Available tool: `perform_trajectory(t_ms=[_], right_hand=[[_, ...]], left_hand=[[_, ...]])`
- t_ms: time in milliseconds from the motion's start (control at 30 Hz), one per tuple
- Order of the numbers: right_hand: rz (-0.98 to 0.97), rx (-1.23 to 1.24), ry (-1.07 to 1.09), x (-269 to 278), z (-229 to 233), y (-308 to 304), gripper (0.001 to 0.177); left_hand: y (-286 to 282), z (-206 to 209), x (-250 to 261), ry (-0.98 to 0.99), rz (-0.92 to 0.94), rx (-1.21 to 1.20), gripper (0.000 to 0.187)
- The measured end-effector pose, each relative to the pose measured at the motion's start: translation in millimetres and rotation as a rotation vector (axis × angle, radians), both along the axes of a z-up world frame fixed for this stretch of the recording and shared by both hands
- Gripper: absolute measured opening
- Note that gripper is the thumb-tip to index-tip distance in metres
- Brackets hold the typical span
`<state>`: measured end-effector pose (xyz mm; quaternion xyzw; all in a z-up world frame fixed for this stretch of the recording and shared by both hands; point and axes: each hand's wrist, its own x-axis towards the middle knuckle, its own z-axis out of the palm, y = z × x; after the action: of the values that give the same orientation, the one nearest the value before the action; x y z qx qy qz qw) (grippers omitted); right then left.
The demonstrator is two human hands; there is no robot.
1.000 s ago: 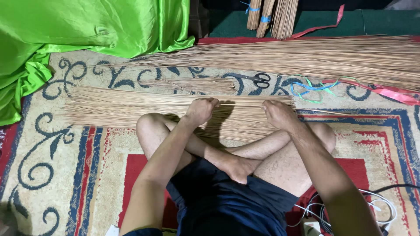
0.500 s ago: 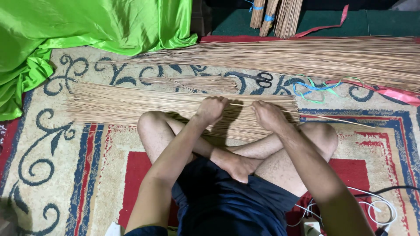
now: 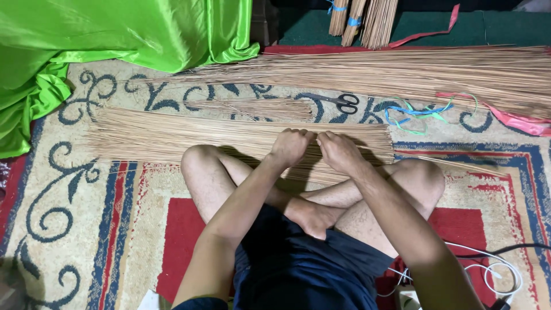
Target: Organizing and trimming a bundle of thin wooden sticks
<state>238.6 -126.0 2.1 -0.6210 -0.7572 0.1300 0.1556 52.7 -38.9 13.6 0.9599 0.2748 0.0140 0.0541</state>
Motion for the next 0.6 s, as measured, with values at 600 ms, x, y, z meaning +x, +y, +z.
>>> perform_trajectory(t_ms=[600], right_hand=[[0.011, -0.001, 0.039, 23, 9, -7, 0.012]], left_hand=[[5, -18, -15, -0.109, 0.030, -0.012, 0.017]])
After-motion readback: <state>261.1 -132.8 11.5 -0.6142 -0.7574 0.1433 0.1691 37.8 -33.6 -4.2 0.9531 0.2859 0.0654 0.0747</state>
